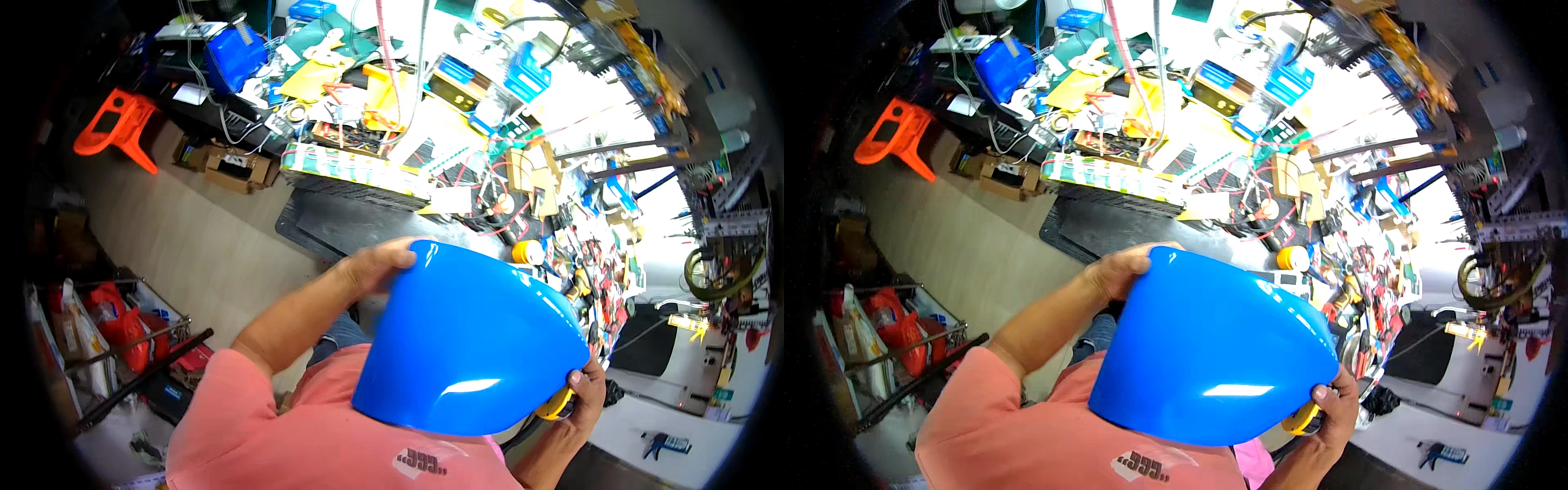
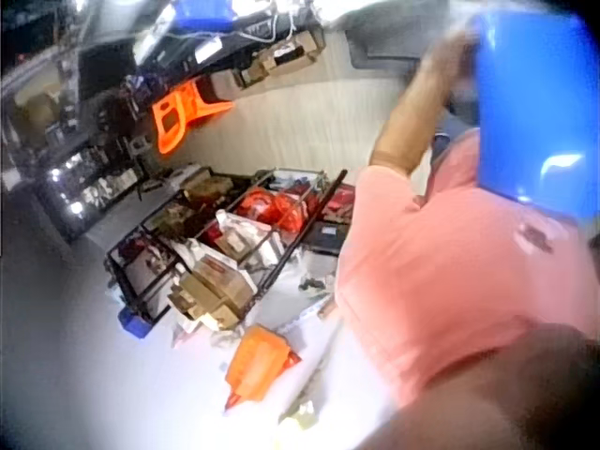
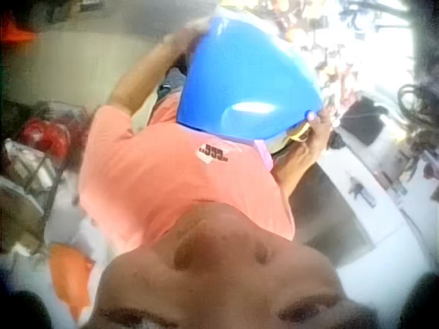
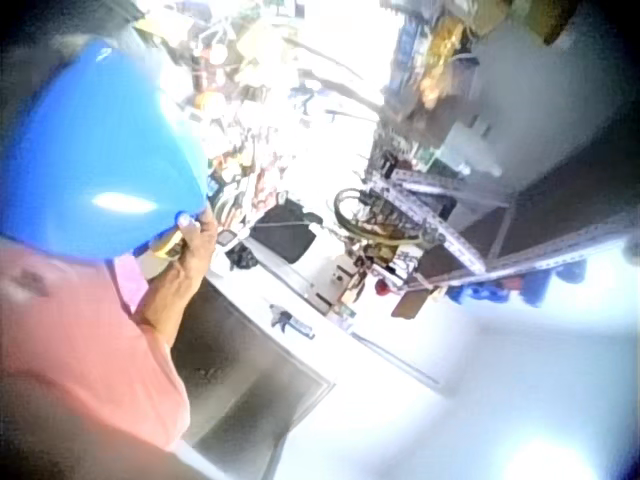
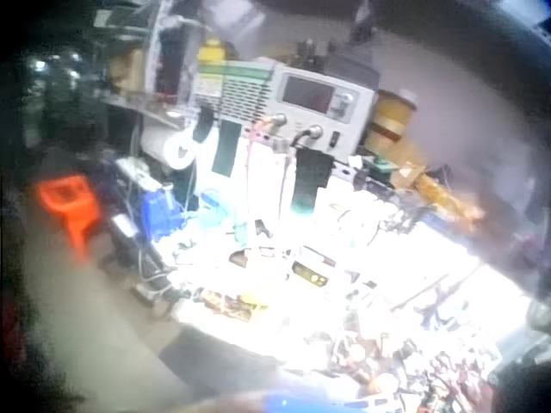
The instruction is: The person retrieves a blue rolled material from a shelf and measures it with a tape measure. They then unroll the material on a workbench, measure it again, and use scissors to cut a section of the blue material.
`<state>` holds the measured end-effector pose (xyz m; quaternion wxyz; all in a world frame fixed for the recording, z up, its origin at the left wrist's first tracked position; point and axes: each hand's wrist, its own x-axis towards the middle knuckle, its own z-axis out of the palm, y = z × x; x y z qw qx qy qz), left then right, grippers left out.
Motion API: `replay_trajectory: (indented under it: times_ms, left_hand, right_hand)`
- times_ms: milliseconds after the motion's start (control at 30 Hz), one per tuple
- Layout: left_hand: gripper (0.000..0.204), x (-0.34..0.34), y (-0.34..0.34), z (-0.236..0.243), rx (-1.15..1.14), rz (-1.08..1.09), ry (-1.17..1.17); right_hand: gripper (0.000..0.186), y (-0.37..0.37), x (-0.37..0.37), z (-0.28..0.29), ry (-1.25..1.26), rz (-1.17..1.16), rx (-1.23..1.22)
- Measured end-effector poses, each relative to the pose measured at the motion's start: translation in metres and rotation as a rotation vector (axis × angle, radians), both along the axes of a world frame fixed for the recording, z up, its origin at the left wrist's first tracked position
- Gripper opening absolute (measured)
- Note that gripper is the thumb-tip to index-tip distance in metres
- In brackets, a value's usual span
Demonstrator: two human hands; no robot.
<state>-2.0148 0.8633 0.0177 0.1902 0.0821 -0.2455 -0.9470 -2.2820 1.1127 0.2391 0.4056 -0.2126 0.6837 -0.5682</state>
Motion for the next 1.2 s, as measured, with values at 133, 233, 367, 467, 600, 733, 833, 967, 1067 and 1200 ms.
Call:
replay_trajectory:
  times_ms: [133,233,367,467,600,733,833,967,1067,1200]
  left_hand:
    - [0.09,-0.001,0.048,0.007,0.3,0.127,-0.144]
    - [0.084,0.003,0.075,-0.021,0.41,0.102,0.207]
    - [0.075,0.005,0.102,-0.065,0.529,-0.028,0.556]
    - [0.075,0.012,0.102,-0.062,0.657,-0.092,0.552]
    - [0.085,0.017,0.072,-0.055,0.611,-0.129,0.338]
    - [0.098,0.021,0.057,-0.058,0.385,-0.099,0.1]
    - [0.104,0.026,0.051,-0.054,0.272,-0.102,0.023]
    - [0.097,0.026,0.04,-0.046,0.246,0.012,-0.178]
    - [0.099,0.036,0.039,-0.067,0.063,0.071,-0.474]
    - [0.101,0.051,0.054,-0.086,-0.216,0.171,-0.792]
  right_hand:
    - [0.031,0.001,-0.013,-0.009,-0.013,0.02,0.011]
    - [0.033,0.001,-0.027,-0.006,0.05,0.025,0.016]
    - [0.037,0.007,-0.044,-0.002,0.072,-0.006,-0.021]
    - [0.039,0.027,-0.072,-0.003,0.112,-0.043,-0.018]
    - [0.037,0.041,-0.085,0.006,0.219,-0.05,0.041]
    - [0.021,0.048,-0.098,0.015,0.262,-0.014,0.191]
    - [0.02,0.053,-0.122,-0.008,0.315,0.054,0.297]
    - [0.031,0.061,-0.147,-0.094,0.348,0.063,0.516]
    - [0.014,0.067,-0.149,-0.156,0.225,0.082,0.604]
    - [0.019,0.069,-0.136,-0.202,0.112,0.069,0.609]
